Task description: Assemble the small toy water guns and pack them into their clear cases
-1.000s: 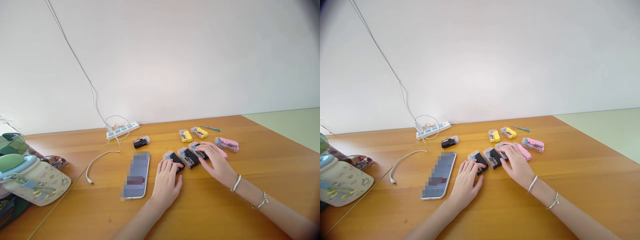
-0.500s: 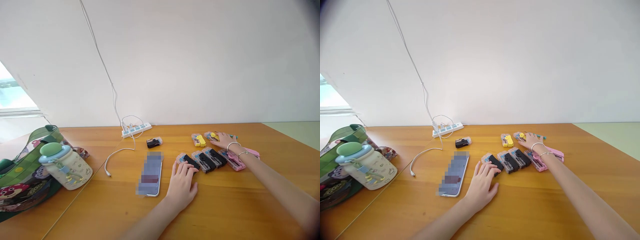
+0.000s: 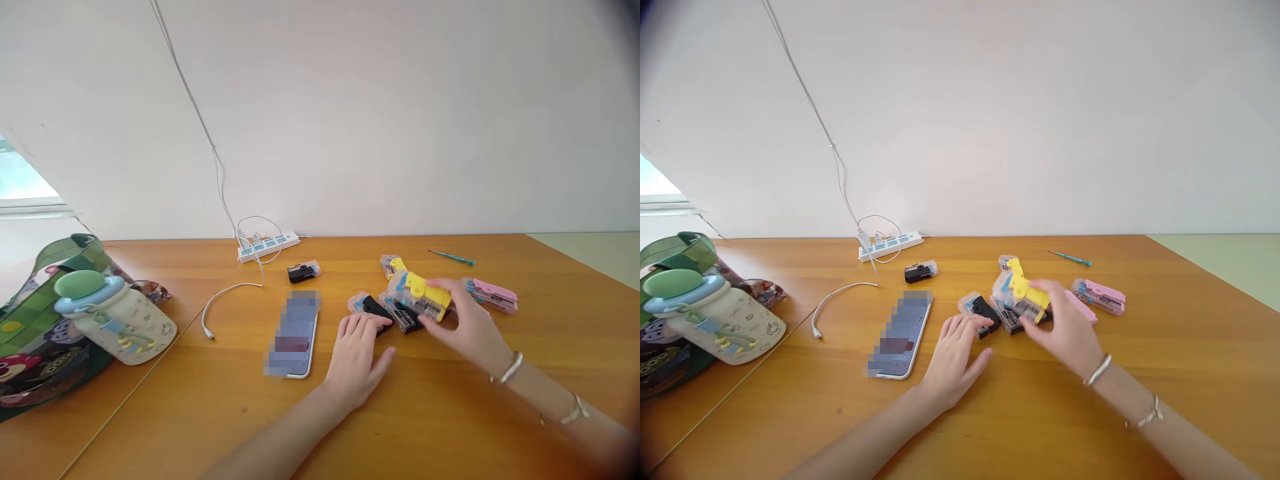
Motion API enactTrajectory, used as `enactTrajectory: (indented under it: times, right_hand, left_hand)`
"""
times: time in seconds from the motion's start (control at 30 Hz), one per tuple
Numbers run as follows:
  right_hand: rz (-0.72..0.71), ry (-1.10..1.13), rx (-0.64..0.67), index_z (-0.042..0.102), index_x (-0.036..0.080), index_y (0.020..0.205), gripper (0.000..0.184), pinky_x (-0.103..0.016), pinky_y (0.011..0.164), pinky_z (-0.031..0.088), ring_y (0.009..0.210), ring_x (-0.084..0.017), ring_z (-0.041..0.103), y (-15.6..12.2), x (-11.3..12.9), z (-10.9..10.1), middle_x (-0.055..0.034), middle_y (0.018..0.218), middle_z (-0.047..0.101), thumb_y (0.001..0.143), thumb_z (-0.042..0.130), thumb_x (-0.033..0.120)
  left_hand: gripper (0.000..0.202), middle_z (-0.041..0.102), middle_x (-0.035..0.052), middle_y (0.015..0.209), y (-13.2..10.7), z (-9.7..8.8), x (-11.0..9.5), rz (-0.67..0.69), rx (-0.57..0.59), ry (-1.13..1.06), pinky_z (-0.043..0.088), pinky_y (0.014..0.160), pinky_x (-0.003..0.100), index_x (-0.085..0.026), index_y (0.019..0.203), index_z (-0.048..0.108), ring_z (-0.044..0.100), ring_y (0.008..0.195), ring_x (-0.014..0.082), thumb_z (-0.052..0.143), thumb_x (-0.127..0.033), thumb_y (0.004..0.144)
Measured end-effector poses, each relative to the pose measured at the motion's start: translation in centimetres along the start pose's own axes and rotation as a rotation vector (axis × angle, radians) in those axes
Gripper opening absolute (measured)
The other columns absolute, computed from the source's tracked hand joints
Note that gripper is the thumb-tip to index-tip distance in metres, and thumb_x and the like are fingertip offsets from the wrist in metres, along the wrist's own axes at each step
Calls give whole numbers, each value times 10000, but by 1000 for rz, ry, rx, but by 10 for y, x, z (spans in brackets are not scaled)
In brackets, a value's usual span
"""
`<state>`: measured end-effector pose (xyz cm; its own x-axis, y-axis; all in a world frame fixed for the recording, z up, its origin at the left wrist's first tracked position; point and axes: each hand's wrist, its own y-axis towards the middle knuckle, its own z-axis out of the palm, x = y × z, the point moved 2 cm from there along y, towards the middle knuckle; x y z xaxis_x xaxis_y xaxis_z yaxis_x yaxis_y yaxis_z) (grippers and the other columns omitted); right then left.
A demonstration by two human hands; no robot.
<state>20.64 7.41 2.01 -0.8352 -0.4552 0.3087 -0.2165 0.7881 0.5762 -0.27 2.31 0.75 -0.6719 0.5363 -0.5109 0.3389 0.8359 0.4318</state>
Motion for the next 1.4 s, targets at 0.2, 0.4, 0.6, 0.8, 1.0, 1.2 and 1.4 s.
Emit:
enactTrajectory:
  times: [0.2,0.4,0.6,0.8,1.0,1.2,1.4]
  right_hand:
    - [-327,-7,-148,397,217,1168,379,-333,734,535,1020,-248,591,-43,51,-12,-132,1153,525,832,565,263]
    - [-296,114,-124,398,228,1124,301,-338,693,558,965,-238,611,-52,56,-3,-124,1092,522,868,531,313]
    - [-277,269,-36,413,236,1041,252,-299,659,560,926,-213,617,-58,56,3,-100,1053,524,859,548,347]
    - [-258,443,166,430,249,1040,358,-269,698,551,890,-183,604,-55,54,2,-68,1033,519,786,651,372]
    - [-353,461,277,408,238,1167,363,-273,774,532,973,-175,600,-46,45,-6,-83,1106,557,831,536,185]
    - [-397,276,203,446,213,1166,425,-330,835,516,1041,-197,596,-37,35,-10,-82,1099,633,760,426,92]
    - [-473,174,231,501,180,1130,358,-331,749,520,914,-209,627,-38,37,-9,-90,989,671,783,429,129]
  left_hand:
    - [245,585,76,1071,-10,3,-10,-121,28,-169,406,875,409,-190,1087,480,506,1006,239,441,-347,903]
    - [266,567,76,1084,-15,8,-12,-297,37,-390,398,917,393,-207,1154,433,515,1025,215,413,-322,915]
    - [195,581,60,1009,-10,9,-13,-376,19,-660,451,800,326,-206,1049,399,551,897,185,416,-340,908]
    - [287,566,31,932,-9,8,-9,-382,66,-811,450,773,282,-201,1109,396,532,894,174,374,-418,923]
    - [288,549,19,914,-6,5,-2,-365,63,-768,431,777,265,-199,1066,434,516,847,160,344,-438,933]
    - [301,562,21,879,-9,9,-8,-325,239,-689,436,711,261,-200,1077,411,533,792,167,368,-448,914]
    - [286,584,14,840,-11,11,-8,-300,271,-622,427,701,257,-203,1072,425,547,755,168,383,-430,903]
